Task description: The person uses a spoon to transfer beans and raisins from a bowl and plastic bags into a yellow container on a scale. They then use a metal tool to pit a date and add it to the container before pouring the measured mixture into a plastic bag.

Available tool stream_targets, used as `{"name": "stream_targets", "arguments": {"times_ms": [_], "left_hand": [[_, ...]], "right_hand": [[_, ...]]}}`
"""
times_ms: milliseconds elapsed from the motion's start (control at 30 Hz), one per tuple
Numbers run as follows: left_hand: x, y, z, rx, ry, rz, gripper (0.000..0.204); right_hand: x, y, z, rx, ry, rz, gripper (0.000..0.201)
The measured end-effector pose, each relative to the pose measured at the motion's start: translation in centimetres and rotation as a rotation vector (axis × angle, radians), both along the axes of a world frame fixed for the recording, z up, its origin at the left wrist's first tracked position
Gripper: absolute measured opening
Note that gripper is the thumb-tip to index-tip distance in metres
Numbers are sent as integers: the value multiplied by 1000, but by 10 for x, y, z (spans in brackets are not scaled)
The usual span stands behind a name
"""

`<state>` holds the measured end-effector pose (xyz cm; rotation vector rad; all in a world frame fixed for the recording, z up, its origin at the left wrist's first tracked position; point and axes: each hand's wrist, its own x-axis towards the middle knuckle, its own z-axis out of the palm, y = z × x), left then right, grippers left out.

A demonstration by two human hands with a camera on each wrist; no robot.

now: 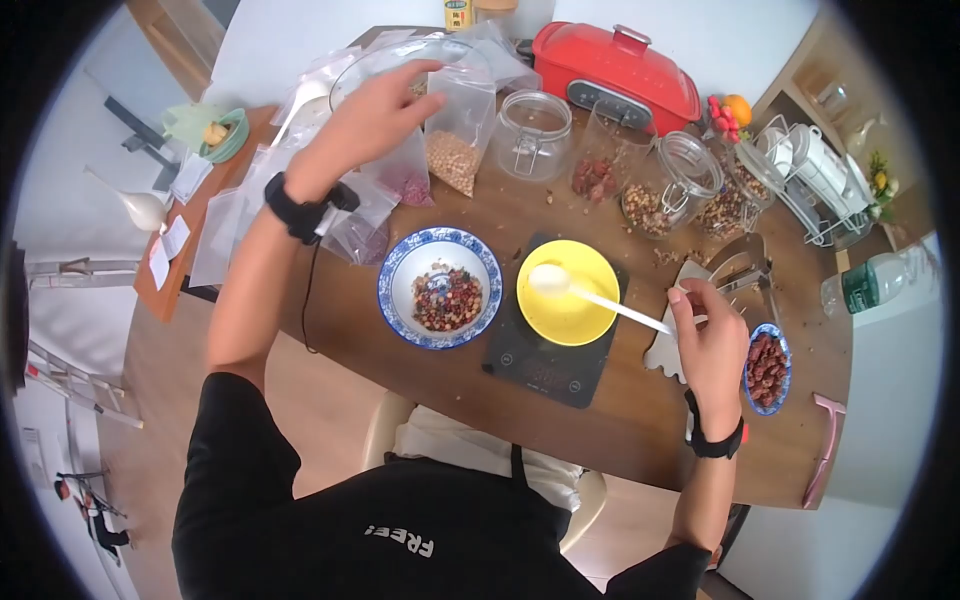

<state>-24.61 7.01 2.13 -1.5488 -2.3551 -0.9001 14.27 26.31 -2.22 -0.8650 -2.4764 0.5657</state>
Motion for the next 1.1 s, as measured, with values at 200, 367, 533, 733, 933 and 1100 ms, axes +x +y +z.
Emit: {"name": "stream_targets", "arguments": {"times_ms": [200, 367, 533, 733, 933, 1100], "left_hand": [[-23, 39, -31, 2, 180, 5, 37], [-21, 34, -10, -137, 152, -39, 20], [-13, 26, 4, -244, 21, -122, 18], [-6, 16, 9, -206, -76, -189, 16], [-9, 11, 11, -148, 6, -202, 14], [-12, 3, 22, -209, 15, -152, 15]], "right_hand": [[0, -36, 42, 173, 4, 69, 19], [-28, -62, 95, 184, -6, 254, 12], [-108, -57, 133, 311, 83, 460, 13], [-249, -29, 116, 323, 64, 706, 19], [-331, -13, 75, 61, -484, 836, 21], [-353, 6, 39, 107, -313, 1159, 27]]}}
